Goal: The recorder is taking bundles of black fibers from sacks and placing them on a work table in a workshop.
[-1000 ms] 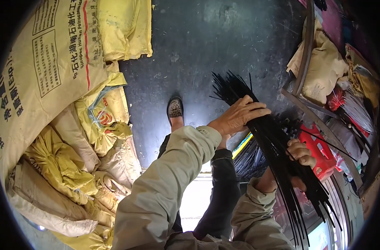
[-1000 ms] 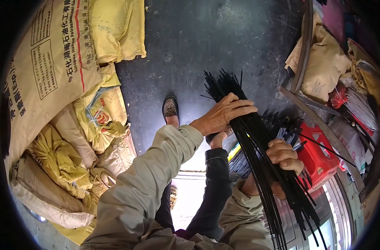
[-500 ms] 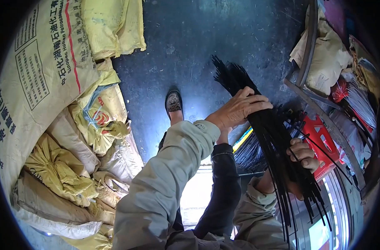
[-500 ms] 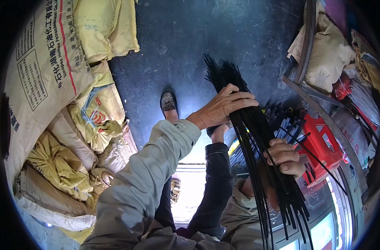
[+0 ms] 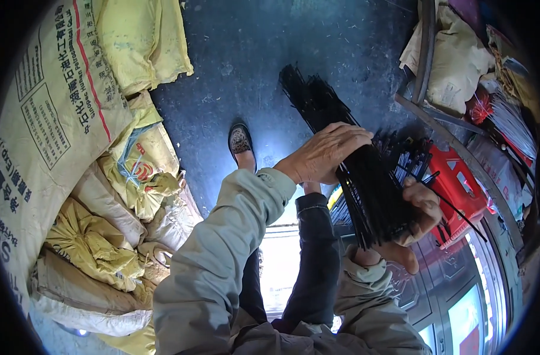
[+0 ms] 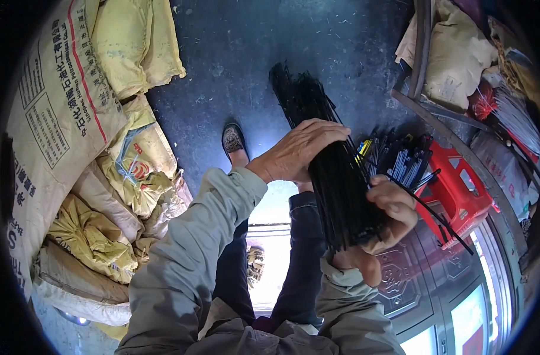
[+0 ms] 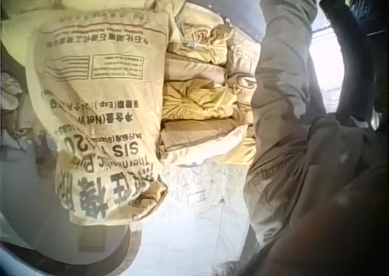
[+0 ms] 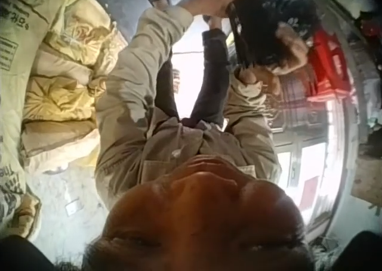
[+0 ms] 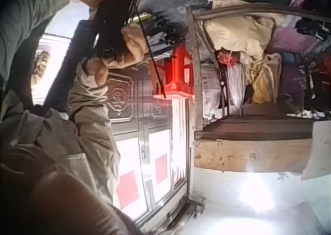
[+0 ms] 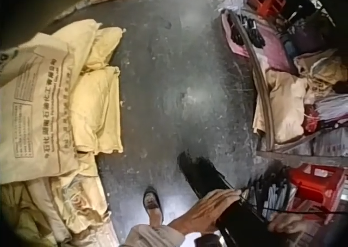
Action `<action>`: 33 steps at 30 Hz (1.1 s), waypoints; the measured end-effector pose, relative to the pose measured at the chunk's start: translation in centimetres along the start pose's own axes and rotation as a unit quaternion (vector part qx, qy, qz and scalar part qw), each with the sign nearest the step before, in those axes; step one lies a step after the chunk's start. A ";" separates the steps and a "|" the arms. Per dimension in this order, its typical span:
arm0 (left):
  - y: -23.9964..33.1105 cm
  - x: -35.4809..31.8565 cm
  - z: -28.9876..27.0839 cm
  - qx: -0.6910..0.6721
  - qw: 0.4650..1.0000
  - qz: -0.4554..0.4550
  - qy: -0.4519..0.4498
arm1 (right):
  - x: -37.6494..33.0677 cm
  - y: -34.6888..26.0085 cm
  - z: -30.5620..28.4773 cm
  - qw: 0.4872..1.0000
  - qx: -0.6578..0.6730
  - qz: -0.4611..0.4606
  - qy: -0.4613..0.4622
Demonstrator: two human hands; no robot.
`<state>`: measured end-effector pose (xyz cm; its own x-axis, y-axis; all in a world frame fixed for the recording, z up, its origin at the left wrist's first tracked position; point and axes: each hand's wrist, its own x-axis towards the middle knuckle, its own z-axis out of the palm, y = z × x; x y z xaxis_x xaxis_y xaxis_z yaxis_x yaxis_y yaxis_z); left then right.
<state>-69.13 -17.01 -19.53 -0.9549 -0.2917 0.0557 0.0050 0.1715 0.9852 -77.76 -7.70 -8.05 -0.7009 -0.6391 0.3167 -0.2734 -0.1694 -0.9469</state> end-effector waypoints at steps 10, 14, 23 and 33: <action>0.6 -0.4 -2.5 0.012 0.999 -0.013 0.043 | -0.4 0.0 -1.1 0.949 0.251 0.169 0.091; 0.7 -0.5 -1.9 0.016 0.999 -0.006 0.042 | 1.1 -0.6 -2.2 0.987 -0.044 0.133 -0.082; 1.4 -0.8 -1.4 0.042 0.997 -0.016 0.065 | 2.3 -2.0 -3.1 0.940 0.058 0.130 -0.311; 1.0 0.1 0.6 0.022 0.999 -0.019 -0.024 | -4.1 2.8 -3.2 0.940 -0.161 0.138 -0.269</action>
<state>-69.41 -16.28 -18.63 -0.9670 -0.2545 0.0086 -0.0448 0.2033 0.9781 -77.77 -3.18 -11.76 -0.3644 -0.9264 -0.0951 -0.3756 0.2397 -0.8953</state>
